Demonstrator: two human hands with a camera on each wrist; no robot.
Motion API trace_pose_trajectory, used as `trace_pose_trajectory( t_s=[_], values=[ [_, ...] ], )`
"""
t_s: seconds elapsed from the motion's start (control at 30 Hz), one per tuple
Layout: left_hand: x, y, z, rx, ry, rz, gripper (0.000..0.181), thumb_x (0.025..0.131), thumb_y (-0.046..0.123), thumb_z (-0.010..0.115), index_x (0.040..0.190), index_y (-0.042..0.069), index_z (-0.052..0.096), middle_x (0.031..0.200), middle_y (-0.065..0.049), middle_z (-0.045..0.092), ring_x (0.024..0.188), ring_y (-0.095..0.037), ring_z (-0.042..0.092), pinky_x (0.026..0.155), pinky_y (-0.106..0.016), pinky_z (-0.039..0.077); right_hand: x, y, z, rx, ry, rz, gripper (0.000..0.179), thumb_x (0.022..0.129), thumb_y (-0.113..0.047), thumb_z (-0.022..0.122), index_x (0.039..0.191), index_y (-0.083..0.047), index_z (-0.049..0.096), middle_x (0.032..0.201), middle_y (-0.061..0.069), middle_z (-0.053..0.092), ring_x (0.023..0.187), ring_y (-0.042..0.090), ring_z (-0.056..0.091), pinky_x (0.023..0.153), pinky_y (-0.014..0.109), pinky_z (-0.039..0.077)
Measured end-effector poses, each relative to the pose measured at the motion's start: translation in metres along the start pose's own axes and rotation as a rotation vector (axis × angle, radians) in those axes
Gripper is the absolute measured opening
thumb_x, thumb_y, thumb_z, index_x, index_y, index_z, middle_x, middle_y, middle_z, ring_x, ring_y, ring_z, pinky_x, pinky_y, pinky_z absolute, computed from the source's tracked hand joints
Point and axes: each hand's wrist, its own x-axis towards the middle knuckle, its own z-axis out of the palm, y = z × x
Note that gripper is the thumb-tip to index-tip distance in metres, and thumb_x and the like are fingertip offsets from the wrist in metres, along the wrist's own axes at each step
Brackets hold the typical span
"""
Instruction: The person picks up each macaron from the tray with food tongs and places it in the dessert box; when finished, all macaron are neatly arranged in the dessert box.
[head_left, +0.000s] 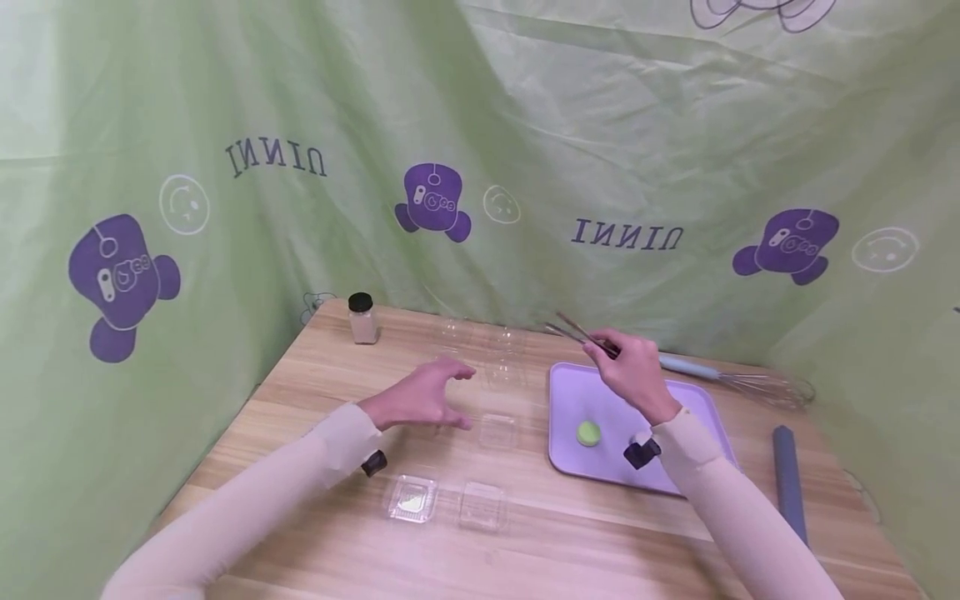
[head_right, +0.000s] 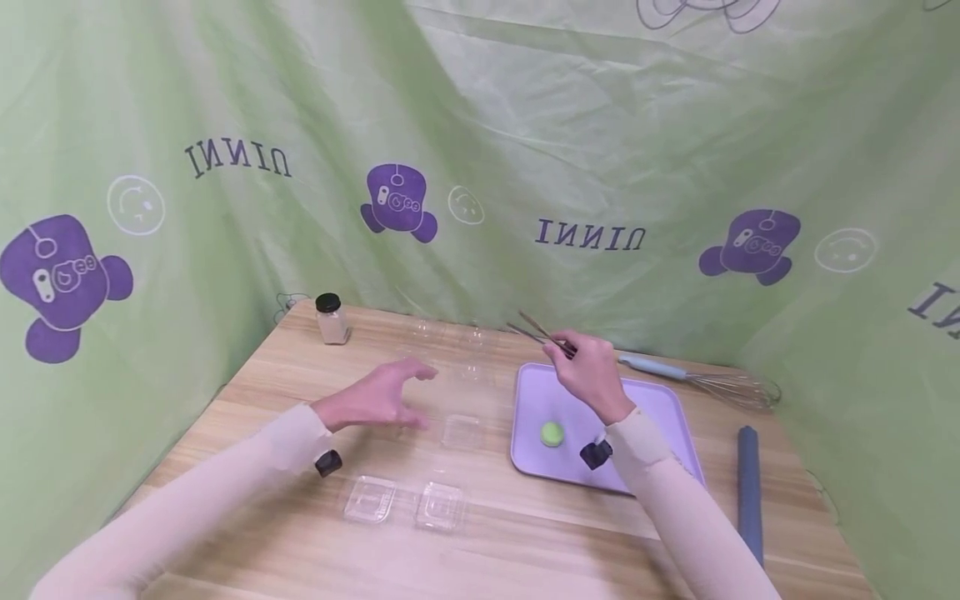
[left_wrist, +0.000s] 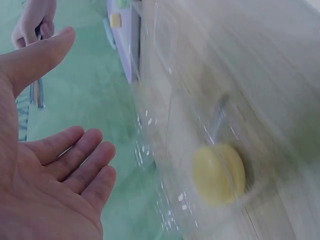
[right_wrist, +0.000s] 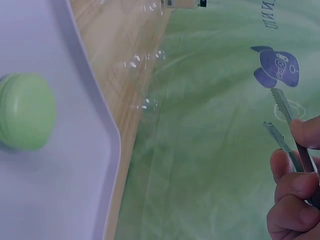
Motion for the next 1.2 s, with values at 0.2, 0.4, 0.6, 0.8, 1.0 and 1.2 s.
trace_pose_trajectory(
  t_s=[0.2,0.4,0.6,0.8,1.0,1.2],
  values=[
    [0.012,0.005,0.013,0.023,-0.058,-0.011,0.093,0.071,0.033,0.091,0.149,0.006,0.047,0.149,-0.011,0.055,0.139,-0.031,0.051,0.12,-0.051,0.041,-0.004,0.009,-0.007,-0.015,0.013,0.033,0.019,0.088,-0.021,0.077,0.101,-0.006,0.079,0.076,0.008,0.077,0.061,0.017,0.065,0.061,0.036,0.052],
    [0.017,0.006,0.024,0.069,-0.112,-0.004,0.096,0.071,0.038,0.091,0.149,0.006,0.047,0.149,-0.01,0.055,0.138,-0.03,0.052,0.12,-0.048,0.042,-0.005,0.019,-0.008,-0.038,0.037,0.066,0.019,0.087,-0.019,0.077,0.1,-0.004,0.079,0.071,0.009,0.074,0.057,0.013,0.058,0.057,0.03,0.047],
    [0.022,0.007,0.033,0.131,-0.12,0.013,0.097,0.069,0.038,0.092,0.148,0.004,0.047,0.148,-0.011,0.056,0.135,-0.029,0.054,0.118,-0.044,0.045,-0.006,0.029,-0.008,-0.04,0.044,0.082,0.018,0.088,-0.019,0.077,0.1,-0.005,0.078,0.07,0.009,0.073,0.056,0.009,0.056,0.057,0.029,0.046],
    [0.024,0.008,0.04,0.172,-0.126,0.014,0.095,0.07,0.039,0.091,0.148,0.005,0.048,0.147,-0.01,0.057,0.134,-0.027,0.056,0.117,-0.04,0.046,-0.011,0.04,-0.009,-0.051,0.03,0.127,0.017,0.088,-0.021,0.076,0.098,-0.008,0.079,0.07,0.007,0.072,0.057,0.007,0.053,0.058,0.027,0.045],
    [0.027,0.006,0.045,0.189,-0.122,0.008,0.095,0.07,0.04,0.091,0.147,0.004,0.049,0.146,-0.011,0.058,0.135,-0.028,0.055,0.118,-0.041,0.045,-0.018,0.054,-0.015,-0.055,-0.023,0.203,0.023,0.092,-0.026,0.072,0.102,-0.006,0.078,0.067,0.007,0.069,0.053,0.006,0.05,0.056,0.023,0.041],
    [0.026,0.004,0.046,0.177,-0.125,-0.001,0.09,0.072,0.037,0.09,0.146,0.004,0.05,0.146,-0.011,0.058,0.137,-0.028,0.054,0.119,-0.041,0.044,-0.026,0.068,-0.02,-0.106,-0.07,0.288,0.027,0.094,-0.03,0.07,0.105,-0.007,0.077,0.07,0.007,0.069,0.056,0.012,0.053,0.059,0.027,0.041]
  ],
)
